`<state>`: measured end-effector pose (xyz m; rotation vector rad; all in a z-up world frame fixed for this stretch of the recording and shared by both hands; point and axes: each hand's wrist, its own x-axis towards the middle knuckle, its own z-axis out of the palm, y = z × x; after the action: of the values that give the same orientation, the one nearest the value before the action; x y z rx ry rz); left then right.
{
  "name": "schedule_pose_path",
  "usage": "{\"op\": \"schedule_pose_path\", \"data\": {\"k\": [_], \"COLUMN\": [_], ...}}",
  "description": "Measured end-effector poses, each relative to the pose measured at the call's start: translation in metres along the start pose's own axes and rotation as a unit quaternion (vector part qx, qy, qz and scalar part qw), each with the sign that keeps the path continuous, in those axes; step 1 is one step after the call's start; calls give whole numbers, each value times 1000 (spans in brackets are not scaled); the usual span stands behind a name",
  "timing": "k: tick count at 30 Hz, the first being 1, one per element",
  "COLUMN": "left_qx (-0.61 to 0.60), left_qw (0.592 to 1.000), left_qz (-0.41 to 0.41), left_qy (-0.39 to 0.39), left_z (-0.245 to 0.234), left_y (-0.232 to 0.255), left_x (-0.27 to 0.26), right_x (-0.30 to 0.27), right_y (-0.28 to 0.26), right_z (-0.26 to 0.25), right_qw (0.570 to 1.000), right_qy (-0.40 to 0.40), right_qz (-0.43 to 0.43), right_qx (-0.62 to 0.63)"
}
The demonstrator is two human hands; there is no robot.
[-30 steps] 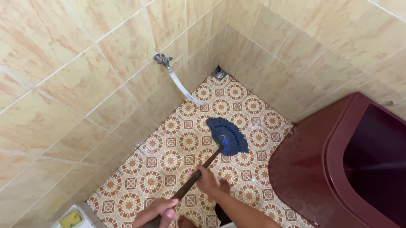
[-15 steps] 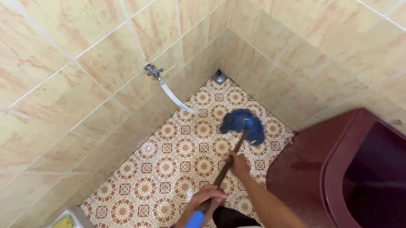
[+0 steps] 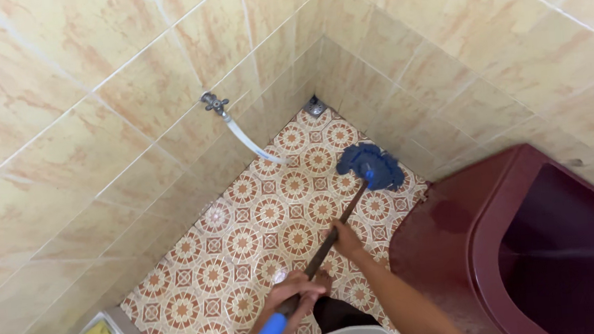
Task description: The person mops the patterned floor tiles using a mop, moving the mop head back and forth across the surface and around a large container.
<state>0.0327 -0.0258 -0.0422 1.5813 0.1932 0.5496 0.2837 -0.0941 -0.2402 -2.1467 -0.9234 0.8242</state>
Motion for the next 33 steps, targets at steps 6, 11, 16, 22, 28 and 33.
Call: {"op": "schedule_pose_path", "data": {"k": [6, 11, 16, 22, 28, 33], "left_qx": [18, 55, 98, -9, -31, -9], "left_qw": [998, 991, 985, 994, 990, 995], "left_qz": [-39, 78, 96, 69, 74, 37], "left_qy": [-40, -91, -102, -86, -117, -97], "left_z": [-43, -81, -91, -44, -4, 32], "left_y": [57, 113, 125, 73, 27, 11], "left_x": [-21, -22, -14, -12, 7, 24], "right_x": [-44, -86, -104, -93, -70, -49], "right_y": [-33, -68, -81, -42, 2, 38], "right_z": [49, 84, 89, 77, 37, -13], "right_qw": [983, 993, 983, 973, 975, 967], "right_qy": [37, 60, 147, 189, 202, 209], "right_qz": [-65, 71, 23, 45, 97, 99], "right_qx": [168, 71, 111, 123, -3, -103]}}
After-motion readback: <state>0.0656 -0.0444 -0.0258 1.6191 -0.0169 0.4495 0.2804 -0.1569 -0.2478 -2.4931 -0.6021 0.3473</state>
